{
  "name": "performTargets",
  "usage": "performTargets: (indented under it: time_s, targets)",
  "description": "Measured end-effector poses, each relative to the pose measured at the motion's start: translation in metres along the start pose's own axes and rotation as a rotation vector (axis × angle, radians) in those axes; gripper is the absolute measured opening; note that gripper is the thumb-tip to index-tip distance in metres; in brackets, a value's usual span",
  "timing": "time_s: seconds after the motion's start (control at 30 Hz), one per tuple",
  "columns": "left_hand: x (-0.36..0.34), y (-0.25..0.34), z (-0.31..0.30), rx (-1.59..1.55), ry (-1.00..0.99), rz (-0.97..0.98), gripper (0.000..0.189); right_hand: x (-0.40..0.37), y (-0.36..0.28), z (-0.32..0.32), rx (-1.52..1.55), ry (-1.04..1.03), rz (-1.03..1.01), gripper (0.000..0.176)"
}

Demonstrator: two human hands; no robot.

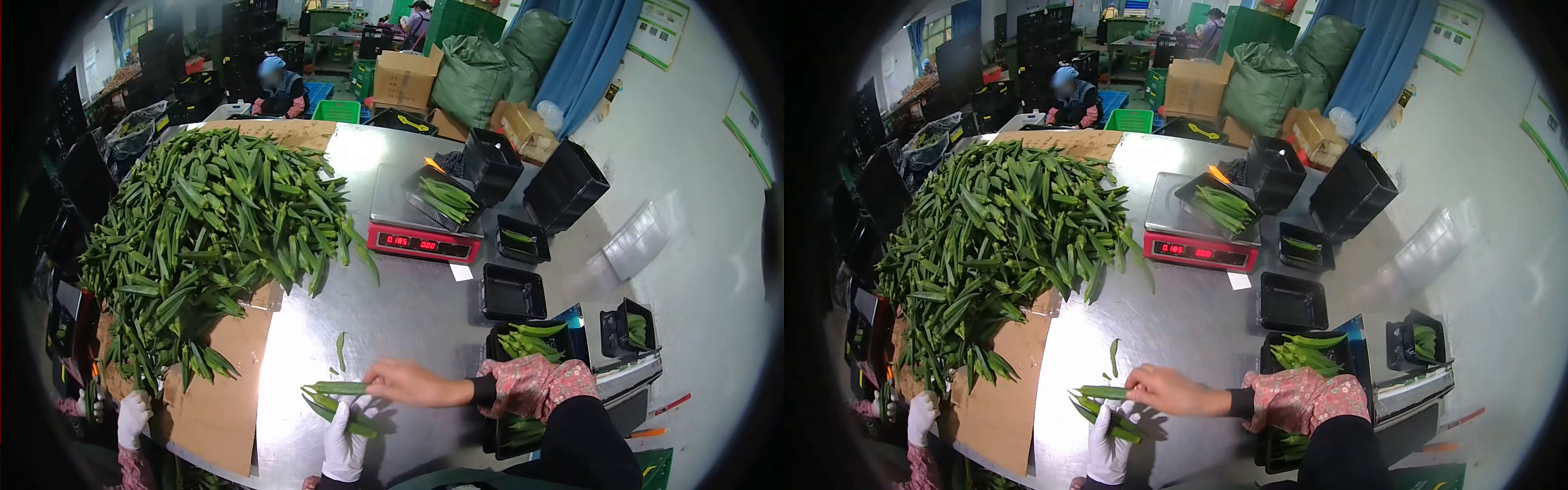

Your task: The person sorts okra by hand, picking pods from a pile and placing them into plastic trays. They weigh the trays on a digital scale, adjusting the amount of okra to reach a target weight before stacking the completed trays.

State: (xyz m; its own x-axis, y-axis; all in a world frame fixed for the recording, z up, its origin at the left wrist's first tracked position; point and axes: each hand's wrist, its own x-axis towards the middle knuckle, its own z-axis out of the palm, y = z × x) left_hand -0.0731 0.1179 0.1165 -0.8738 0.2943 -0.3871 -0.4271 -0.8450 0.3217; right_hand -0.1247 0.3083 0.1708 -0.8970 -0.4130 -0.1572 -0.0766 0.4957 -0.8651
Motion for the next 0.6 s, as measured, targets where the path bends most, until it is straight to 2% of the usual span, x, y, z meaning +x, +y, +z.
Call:
performTargets:
  time_s: [0.07,0.17,0.27,0.37,0.47,0.5,0.6]
  targets:
    - [0.006,-0.004,-0.013,-0.12,-0.058,-0.028,0.033,-0.004,0.003,0.009,-0.147,0.002,-0.156,0.028]
    - [0.01,-0.01,-0.02,-0.135,0.079,-0.024,0.033,-0.008,0.007,0.008,-0.245,-0.055,-0.269,0.029]
    - [0.011,-0.012,-0.015,-0.095,0.092,-0.029,0.033,-0.011,0.016,0.001,-0.37,-0.109,-0.384,0.03]
    - [0.01,-0.012,-0.007,-0.05,0.025,-0.009,0.035,-0.008,0.02,-0.024,-0.436,-0.039,-0.413,0.028]
    - [0.007,-0.01,0.01,-0.009,0.068,-0.022,0.039,0.0,0.011,-0.048,-0.451,0.101,-0.305,0.029]
    - [0.009,-0.012,0.011,-0.007,0.055,-0.038,0.041,0.001,0.012,-0.047,-0.456,0.116,-0.354,0.031]
    - [0.017,-0.017,0.015,0.016,0.016,-0.085,0.045,-0.005,0.0,-0.033,-0.32,-0.116,-0.322,0.034]
